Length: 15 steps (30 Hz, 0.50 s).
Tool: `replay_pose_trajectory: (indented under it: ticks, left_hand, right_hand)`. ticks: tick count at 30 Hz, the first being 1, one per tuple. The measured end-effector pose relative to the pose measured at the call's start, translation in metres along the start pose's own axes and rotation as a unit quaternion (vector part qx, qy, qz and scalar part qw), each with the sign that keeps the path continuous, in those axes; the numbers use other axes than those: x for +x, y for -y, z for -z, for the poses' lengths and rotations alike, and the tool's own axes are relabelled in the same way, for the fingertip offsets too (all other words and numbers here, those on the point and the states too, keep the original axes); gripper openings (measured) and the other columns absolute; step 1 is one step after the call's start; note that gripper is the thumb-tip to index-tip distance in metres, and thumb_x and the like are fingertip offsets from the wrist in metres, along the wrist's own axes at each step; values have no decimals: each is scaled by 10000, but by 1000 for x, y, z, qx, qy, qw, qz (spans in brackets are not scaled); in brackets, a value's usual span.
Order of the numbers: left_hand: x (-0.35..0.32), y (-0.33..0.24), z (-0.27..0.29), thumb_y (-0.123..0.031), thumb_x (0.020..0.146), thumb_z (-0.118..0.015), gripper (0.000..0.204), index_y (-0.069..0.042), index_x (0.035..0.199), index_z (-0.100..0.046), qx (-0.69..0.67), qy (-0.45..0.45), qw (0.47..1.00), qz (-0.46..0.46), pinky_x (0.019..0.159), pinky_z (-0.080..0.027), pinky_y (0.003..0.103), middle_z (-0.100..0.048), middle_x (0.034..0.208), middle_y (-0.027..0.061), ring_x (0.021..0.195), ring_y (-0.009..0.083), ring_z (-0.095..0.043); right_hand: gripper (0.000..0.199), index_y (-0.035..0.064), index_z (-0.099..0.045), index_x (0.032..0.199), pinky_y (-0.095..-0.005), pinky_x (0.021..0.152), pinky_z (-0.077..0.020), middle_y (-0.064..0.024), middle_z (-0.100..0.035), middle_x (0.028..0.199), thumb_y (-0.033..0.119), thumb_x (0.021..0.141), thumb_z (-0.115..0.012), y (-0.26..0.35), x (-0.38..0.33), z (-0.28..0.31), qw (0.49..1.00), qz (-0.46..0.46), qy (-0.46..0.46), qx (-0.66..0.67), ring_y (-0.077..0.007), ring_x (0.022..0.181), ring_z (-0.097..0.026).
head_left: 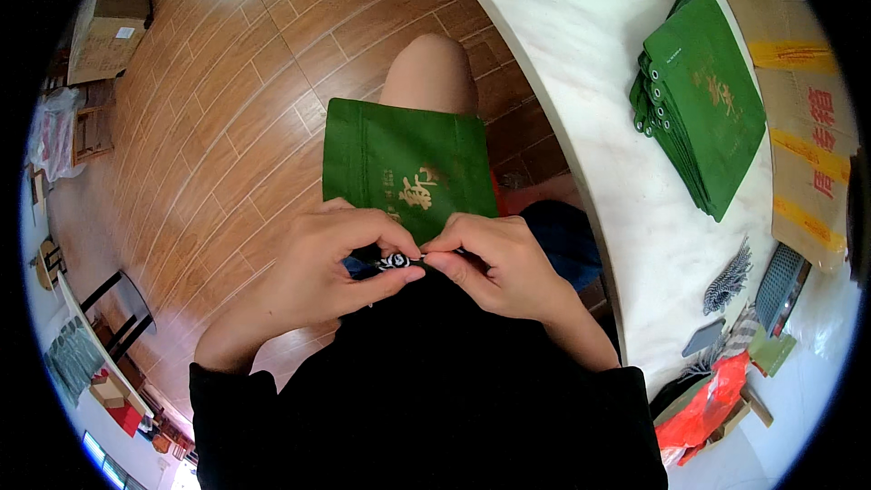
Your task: The person attaches cords to green pouches by threading them through holes and tying them, then stacks the finished items on a table.
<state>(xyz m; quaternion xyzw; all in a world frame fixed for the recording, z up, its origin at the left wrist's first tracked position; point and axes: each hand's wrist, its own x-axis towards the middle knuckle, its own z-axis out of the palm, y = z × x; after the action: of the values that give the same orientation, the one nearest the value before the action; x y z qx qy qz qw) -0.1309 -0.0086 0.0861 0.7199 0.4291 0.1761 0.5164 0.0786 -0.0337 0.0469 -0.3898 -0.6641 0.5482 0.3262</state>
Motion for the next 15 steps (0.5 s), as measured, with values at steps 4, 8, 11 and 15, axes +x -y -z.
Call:
replay_pose_trajectory:
  ticks: [4,8,11,15]
  left_hand:
    - [-1,2,0,-128,698,-769,132,-89,780,-673,1,-28,1000,-9,636,-389,254,-642,702,1,610,135,-586]
    - [-1,5,0,-95,689,-768,118,-77,755,-672,-5,-42,999,-9,631,-377,249,-648,695,9,604,128,-585]
    - [0,3,0,-92,683,-772,120,-77,753,-675,-15,-50,998,17,630,-375,248,-648,694,11,603,126,-583]
    - [0,0,1,-99,679,-777,126,-83,761,-683,-9,-45,999,17,631,-376,248,-648,692,9,602,125,-580]
  right_hand:
    - [66,39,-593,820,-334,516,-468,-101,-598,699,90,824,-635,1,-3,0,1000,-14,-17,-7,-264,602,-609]
    - [56,40,-591,824,-330,519,-474,-107,-601,698,85,833,-624,1,-3,0,999,-29,-28,0,-266,605,-619]
    - [64,39,-591,835,-321,524,-478,-107,-613,708,93,841,-624,2,-3,1,998,-59,-24,22,-254,611,-630]
    - [100,39,-585,859,-304,517,-475,-97,-627,717,116,839,-645,2,-2,2,998,-37,-17,41,-222,600,-632]
